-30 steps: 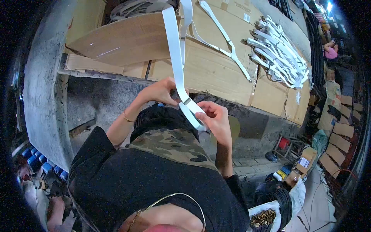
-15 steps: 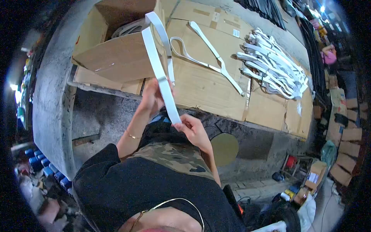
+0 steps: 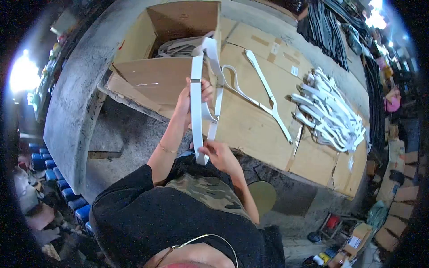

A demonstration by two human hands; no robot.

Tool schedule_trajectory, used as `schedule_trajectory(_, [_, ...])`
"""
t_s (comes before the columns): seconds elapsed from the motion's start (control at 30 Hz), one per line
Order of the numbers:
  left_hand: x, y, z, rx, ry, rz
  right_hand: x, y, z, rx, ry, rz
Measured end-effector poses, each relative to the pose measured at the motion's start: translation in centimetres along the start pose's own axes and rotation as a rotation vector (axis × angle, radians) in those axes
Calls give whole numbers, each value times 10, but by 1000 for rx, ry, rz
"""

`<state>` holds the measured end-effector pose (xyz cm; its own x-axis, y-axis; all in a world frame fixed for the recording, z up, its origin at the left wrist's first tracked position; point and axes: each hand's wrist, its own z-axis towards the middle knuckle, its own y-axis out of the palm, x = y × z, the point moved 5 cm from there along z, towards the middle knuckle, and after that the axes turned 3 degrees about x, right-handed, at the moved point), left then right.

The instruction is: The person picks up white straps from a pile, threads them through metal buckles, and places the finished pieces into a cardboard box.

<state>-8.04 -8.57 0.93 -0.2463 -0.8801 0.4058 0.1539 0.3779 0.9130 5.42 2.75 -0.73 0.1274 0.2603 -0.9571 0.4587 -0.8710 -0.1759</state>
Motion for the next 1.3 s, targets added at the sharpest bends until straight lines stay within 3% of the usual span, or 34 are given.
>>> schedule_trajectory(0.13, [9,-4,8,-15,-73,56,15,5,15,-10,39,-34])
schedule_trajectory(0.2, [11,-12,6,132,-131,207,6,-4,29,95,42,-50])
schedule_trajectory(0.27, [13,-24,7,86,-144,235,-7,-13,47,196,147,70])
schedule_trajectory(0.33, [17,-41,7,45,-197,496,-34,-32,64,585,-139,213])
schedule_trajectory(0.4, [18,-48,6,103,-308,514,-64,-33,86,669,-176,213])
schedule_trajectory(0.47, [35,-28,9,57,-75,546,-75,-35,101,745,-218,214])
schedule_trajectory(0.53, [53,-22,5,132,2,609,-73,-32,113,701,-130,156])
schedule_trajectory(0.6, [66,-19,-1,96,-169,827,-80,-29,118,722,-106,194])
schedule_trajectory(0.63, [72,-10,0,3,-60,907,-82,-29,118,727,-102,179])
schedule_trajectory(0.73, [75,-23,0,3,-123,1023,-80,-28,118,704,-57,146])
schedule_trajectory(0.9, [86,-17,-1,6,-29,1158,-84,-26,120,654,1,155])
schedule_trajectory(1.0, [88,-12,4,-88,-72,1239,-84,-26,122,671,35,139])
schedule_trajectory(1.13, [80,-14,6,-33,-37,1351,-63,-31,131,660,106,143])
schedule_trajectory(1.2, [77,-23,7,89,116,1368,-59,-31,137,637,85,72])
schedule_trajectory(1.3, [83,-22,6,110,-12,1350,-47,-37,135,582,50,215])
